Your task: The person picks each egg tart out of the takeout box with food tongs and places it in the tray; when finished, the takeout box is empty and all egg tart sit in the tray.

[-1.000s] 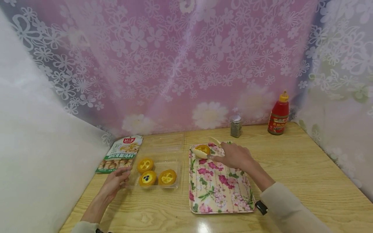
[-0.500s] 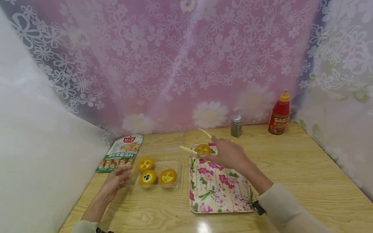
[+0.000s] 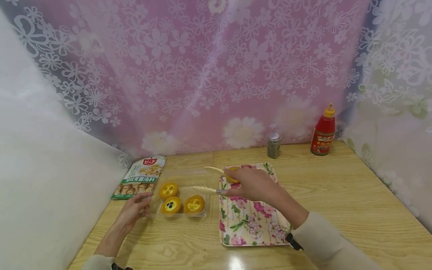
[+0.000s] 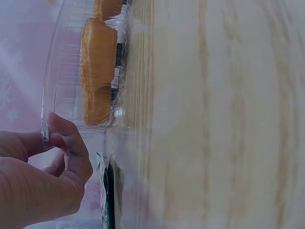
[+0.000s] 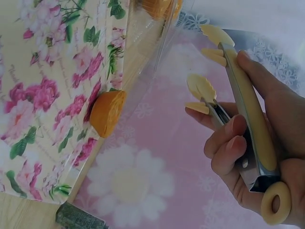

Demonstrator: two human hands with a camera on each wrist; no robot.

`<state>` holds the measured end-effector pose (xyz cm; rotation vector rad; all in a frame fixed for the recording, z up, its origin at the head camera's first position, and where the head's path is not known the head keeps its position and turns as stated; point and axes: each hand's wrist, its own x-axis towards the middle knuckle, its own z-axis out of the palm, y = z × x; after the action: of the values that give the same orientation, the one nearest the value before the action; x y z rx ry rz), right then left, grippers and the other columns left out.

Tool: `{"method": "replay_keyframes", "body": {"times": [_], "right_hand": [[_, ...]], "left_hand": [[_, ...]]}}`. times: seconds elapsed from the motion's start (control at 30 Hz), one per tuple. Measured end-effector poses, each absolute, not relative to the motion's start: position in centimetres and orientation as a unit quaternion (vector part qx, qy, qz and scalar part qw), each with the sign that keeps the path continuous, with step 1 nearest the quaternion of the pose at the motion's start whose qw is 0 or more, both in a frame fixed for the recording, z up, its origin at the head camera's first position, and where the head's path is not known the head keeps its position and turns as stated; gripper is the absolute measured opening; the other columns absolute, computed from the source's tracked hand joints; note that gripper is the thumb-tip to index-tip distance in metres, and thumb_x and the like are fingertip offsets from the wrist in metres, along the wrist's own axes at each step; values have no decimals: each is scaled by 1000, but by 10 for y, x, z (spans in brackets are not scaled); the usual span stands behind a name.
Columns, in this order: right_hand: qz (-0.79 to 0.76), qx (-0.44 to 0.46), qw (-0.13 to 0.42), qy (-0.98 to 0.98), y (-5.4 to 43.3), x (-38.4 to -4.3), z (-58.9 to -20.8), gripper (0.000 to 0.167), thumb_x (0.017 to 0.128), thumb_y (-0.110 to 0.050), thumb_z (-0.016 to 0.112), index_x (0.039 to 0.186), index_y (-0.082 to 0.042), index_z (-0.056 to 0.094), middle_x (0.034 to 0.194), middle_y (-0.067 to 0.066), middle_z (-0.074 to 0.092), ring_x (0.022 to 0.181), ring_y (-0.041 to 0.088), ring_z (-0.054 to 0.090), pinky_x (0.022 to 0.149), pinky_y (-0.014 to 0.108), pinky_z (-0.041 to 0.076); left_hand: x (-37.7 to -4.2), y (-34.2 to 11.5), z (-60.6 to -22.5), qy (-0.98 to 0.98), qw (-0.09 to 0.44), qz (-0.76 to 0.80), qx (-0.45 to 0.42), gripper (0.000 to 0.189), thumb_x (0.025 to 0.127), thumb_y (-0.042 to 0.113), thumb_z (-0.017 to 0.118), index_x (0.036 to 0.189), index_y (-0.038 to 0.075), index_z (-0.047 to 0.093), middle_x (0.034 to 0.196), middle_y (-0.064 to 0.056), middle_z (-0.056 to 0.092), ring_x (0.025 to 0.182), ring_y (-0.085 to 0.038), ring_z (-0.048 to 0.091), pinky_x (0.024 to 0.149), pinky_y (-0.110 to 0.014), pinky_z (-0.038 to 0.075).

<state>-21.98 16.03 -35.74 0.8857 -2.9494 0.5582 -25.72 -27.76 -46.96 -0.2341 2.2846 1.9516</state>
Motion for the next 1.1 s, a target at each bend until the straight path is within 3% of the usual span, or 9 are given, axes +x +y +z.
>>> {"method": "replay_keyframes", "body": {"times": [0.13, 0.4, 0.63, 0.93, 1.1], "right_hand": [[179, 307, -13, -934, 155, -219, -355, 63, 97, -52, 69, 147, -15, 61, 121, -1, 75, 92, 14, 72, 73, 36, 59], [174, 348, -56, -919, 135, -217, -350, 54, 99, -42, 69, 146, -16, 62, 126, 2, 74, 100, 19, 73, 79, 38, 60], [143, 341, -76, -926, 111, -216, -352, 45, 99, -36, 71, 140, -16, 68, 114, 1, 77, 84, 11, 70, 63, 26, 52], [125, 316, -76, -937, 93, -220, -359, 37, 98, -31, 72, 131, -15, 74, 101, -1, 78, 61, 3, 58, 55, 23, 45], [105, 312, -56, -942, 87, -221, -363, 26, 99, -31, 71, 119, -18, 78, 73, -7, 64, 54, 6, 44, 51, 23, 34]], "left_hand": [[-256, -277, -470, 757, 63, 647, -73, 40, 108, 12, 58, 144, -5, 53, 93, -5, 55, 75, -14, 50, 64, -30, 57], [-257, -277, -469, 758, 63, 644, -82, 40, 108, 13, 58, 144, -4, 54, 93, -4, 54, 76, -14, 50, 64, -29, 57], [-256, -278, -469, 758, 63, 645, -78, 41, 108, 13, 58, 145, -3, 53, 96, -7, 55, 75, -14, 50, 64, -29, 57], [-256, -278, -469, 757, 65, 646, -76, 40, 108, 14, 58, 144, -3, 54, 95, -6, 56, 75, -14, 52, 64, -29, 57], [-255, -278, -470, 756, 62, 647, -76, 40, 108, 15, 59, 144, -3, 54, 89, -3, 55, 73, -14, 54, 64, -30, 58]]}}
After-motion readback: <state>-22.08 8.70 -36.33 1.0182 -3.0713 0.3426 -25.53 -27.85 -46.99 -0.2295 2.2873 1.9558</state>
